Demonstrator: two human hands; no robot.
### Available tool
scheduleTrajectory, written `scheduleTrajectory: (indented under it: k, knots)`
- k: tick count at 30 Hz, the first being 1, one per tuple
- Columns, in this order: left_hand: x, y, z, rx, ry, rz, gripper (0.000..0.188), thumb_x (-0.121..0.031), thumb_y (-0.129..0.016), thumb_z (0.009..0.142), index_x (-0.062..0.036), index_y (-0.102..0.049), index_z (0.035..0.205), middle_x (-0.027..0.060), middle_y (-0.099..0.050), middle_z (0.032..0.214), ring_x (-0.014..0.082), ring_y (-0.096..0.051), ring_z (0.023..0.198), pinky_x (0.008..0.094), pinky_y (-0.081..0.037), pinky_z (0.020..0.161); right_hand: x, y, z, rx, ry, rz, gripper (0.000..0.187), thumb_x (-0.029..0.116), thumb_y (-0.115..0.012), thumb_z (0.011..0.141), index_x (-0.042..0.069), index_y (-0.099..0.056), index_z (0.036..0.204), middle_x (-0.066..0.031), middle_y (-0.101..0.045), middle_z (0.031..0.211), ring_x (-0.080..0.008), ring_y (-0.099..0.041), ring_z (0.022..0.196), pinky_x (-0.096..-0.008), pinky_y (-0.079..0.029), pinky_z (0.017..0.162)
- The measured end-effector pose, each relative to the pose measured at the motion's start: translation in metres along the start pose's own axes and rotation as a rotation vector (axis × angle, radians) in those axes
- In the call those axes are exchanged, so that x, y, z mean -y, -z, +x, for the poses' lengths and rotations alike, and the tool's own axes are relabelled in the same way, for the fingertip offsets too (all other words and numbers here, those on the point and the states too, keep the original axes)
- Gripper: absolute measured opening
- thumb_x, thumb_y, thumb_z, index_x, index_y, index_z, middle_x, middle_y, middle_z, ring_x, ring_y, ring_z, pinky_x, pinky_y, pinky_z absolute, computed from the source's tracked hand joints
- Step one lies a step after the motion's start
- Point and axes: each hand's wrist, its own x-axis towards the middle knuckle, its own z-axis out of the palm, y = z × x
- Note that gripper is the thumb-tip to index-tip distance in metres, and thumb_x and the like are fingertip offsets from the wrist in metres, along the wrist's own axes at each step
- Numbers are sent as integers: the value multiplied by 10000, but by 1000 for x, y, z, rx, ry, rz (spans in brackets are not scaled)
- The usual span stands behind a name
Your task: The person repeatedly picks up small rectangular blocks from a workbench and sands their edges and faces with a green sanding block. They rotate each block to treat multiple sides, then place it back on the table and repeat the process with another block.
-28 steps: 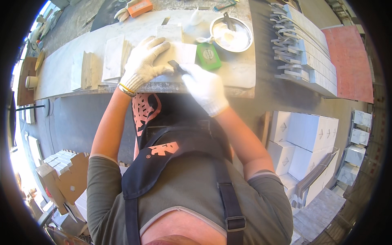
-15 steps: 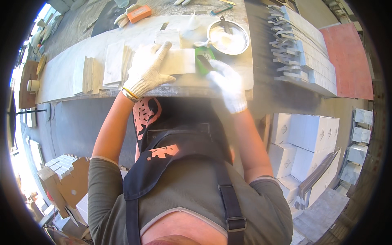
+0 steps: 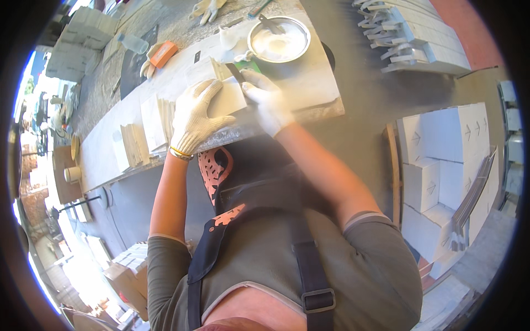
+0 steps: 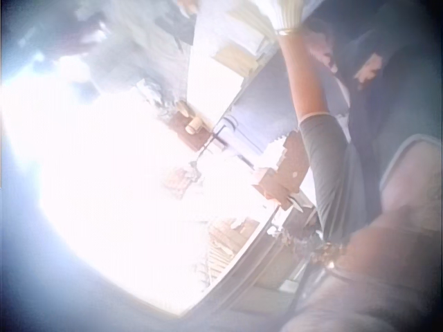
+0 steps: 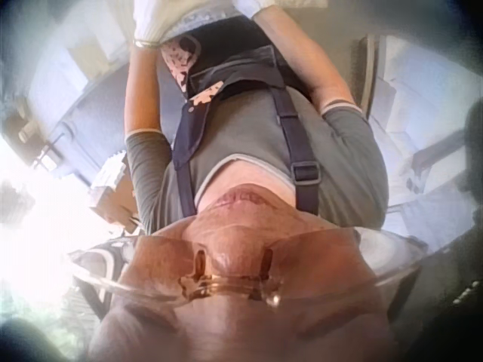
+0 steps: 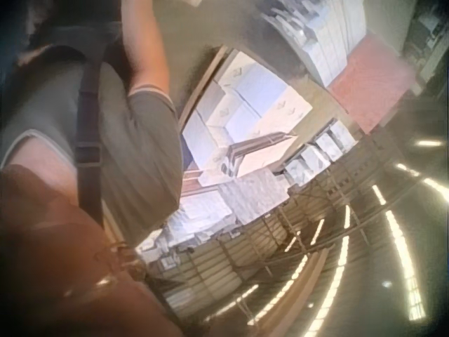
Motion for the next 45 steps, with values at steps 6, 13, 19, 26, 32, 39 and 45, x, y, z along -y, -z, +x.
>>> scheduleTrajectory:
  k: [6, 13, 19, 26, 32, 39, 45]
  knots:
    - [-2, -6, -2, 26, 42, 68, 838, -414, -932, 658, -71, -659, 1373, 159, -640, 1414, 374, -567, 1324, 498, -431, 1133, 1, 4, -5, 58, -87, 85, 453, 94, -579, 1057, -21, -516, 1491, -108, -685, 1229, -136, -651, 1035, -281, -535, 858]
    - [-4, -6, -3, 45, 84, 74, 847, -390, -941, 650, -78, -660, 1386, 165, -631, 1427, 392, -553, 1335, 502, -428, 1140, 5, 10, -41, 4, -259, 157, 451, 122, -580, 1059, -1, -522, 1490, -44, -655, 1060, -106, -599, 777, -254, -493, 649]
    - [-4, -4, -4, 49, 69, 84, 848, -374, -941, 642, -75, -665, 1385, 169, -629, 1433, 396, -550, 1337, 498, -433, 1145, -8, 6, -18, 22, -157, 206, 432, 118, -570, 1061, 8, -530, 1477, -18, -622, 986, -93, -571, 758, -245, -470, 627]
    - [2, -6, -4, 41, 48, 59, 855, -364, -941, 630, -72, -666, 1384, 166, -628, 1438, 396, -545, 1346, 495, -432, 1147, -2, 18, -47, 113, -226, 220, 447, 107, -554, 1060, 6, -505, 1493, -22, -617, 979, -96, -555, 763, -238, -469, 652]
    - [2, -5, -4, 35, 47, 53, 854, -367, -940, 626, -61, -670, 1376, 170, -637, 1425, 392, -560, 1331, 487, -434, 1146, -2, 6, -21, 52, -168, 199, 436, 93, -557, 1059, -19, -510, 1478, -45, -655, 1067, -108, -615, 854, -248, -507, 724]
    - [5, -6, -3, 6, 1, 32, 836, -349, -941, 609, -38, -685, 1342, 191, -661, 1383, 394, -595, 1290, 490, -467, 1101, 3, 2, -42, -18, -168, 210, 434, 68, -575, 1042, -43, -515, 1457, -51, -655, 1052, -119, -609, 850, -264, -518, 744]
    - [4, -5, 1, -14, -27, 3, 792, -355, -933, 612, -29, -705, 1297, 198, -686, 1333, 400, -628, 1244, 494, -495, 1063, 8, 15, -49, -17, -217, 146, 449, 88, -592, 1030, -21, -509, 1458, -78, -638, 1076, -132, -587, 812, -282, -525, 732]
